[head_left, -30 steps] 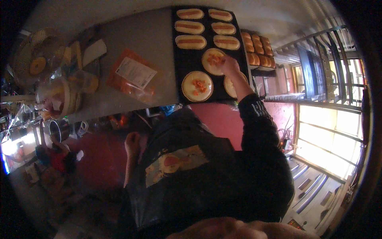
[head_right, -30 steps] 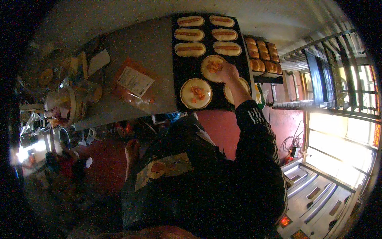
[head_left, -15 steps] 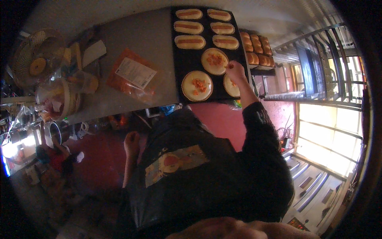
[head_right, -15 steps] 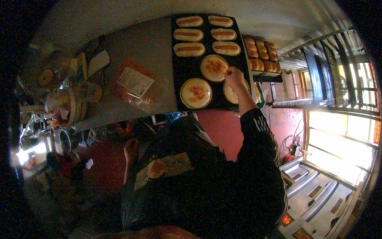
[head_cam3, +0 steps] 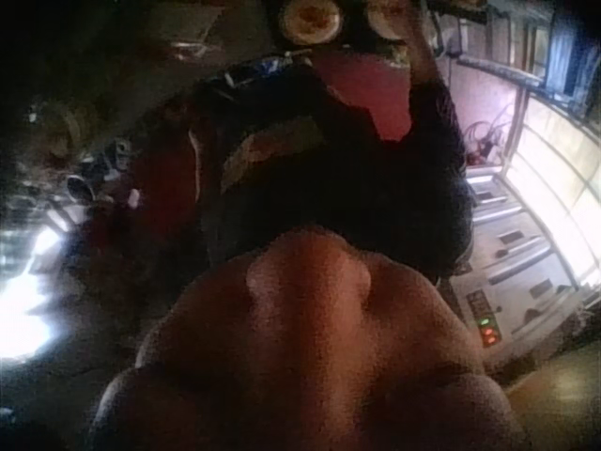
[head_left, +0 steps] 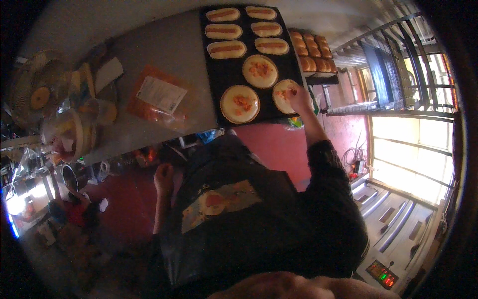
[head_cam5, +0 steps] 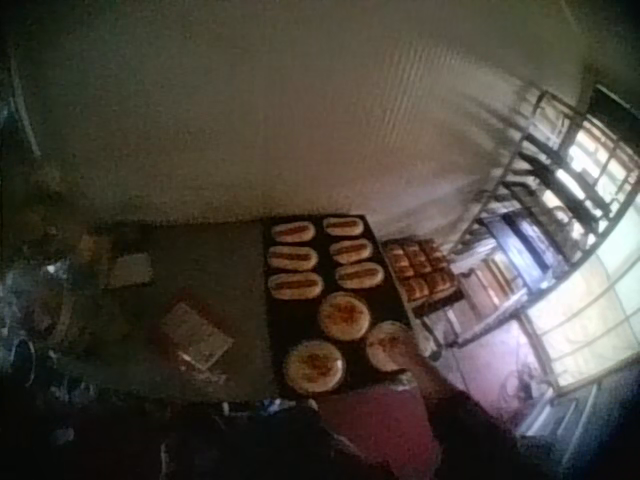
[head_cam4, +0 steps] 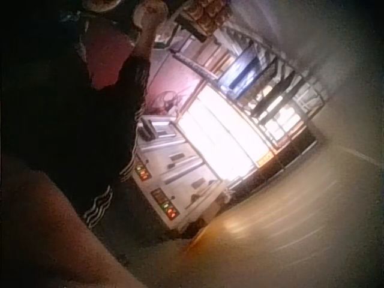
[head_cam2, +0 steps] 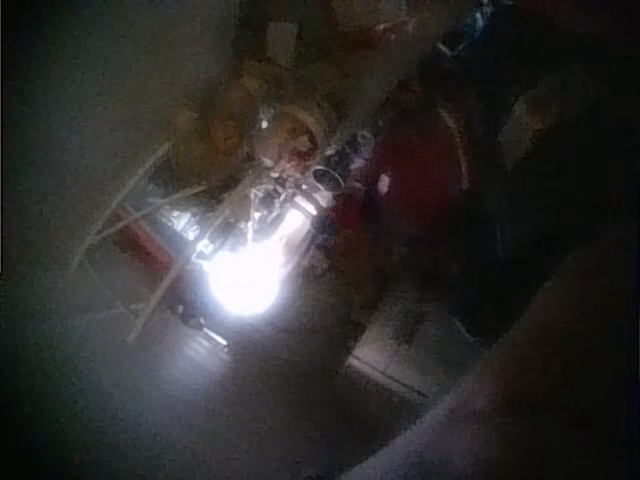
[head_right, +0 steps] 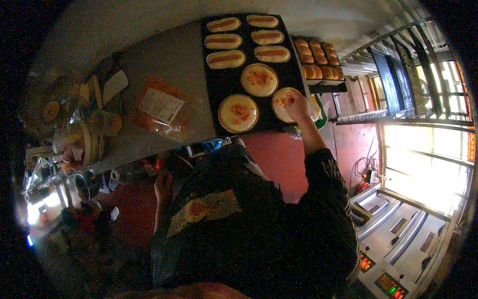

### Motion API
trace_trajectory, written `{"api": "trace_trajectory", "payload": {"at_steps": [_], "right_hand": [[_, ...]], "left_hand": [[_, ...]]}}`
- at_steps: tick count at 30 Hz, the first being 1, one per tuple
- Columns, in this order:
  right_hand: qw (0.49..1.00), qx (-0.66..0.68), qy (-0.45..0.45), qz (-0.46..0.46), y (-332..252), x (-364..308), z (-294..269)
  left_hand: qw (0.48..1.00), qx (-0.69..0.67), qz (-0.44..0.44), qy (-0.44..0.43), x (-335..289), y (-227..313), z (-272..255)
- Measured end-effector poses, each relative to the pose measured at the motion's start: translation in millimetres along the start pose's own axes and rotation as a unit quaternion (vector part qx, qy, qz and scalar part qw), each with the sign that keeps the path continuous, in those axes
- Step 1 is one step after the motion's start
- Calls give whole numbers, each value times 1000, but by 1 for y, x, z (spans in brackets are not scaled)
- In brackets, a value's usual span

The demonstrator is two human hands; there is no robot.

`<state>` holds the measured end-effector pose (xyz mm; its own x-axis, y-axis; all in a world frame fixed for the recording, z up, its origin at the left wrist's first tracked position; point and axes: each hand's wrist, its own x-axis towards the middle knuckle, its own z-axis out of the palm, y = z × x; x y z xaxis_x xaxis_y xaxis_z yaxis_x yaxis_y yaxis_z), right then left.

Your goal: The person sprinkles shredded cheese onto several small round pizza bases arranged on a baking tray. They repeatedly reach into a plastic bag to grab cheese and distribute it over each base. Hot dog buns are also visible on the same tray.

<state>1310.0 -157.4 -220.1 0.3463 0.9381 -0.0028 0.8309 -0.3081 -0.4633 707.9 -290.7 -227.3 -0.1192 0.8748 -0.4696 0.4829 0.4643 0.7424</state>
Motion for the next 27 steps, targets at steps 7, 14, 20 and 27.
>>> {"api": "trace_trajectory", "payload": {"at_steps": [7,14,20,27], "right_hand": [[981,-13,39,-187,-86,-7,4],[903,149,-219,-337,-245,-57,100],[900,66,-239,-358,-310,-63,160],[885,43,-373,-274,-302,-62,235]], "left_hand": [[997,-59,43,23,1,-9,-5],[996,-39,56,66,-22,3,-11],[964,-241,-73,85,-47,-21,-19],[981,-93,-102,134,-92,-38,-14]]}}
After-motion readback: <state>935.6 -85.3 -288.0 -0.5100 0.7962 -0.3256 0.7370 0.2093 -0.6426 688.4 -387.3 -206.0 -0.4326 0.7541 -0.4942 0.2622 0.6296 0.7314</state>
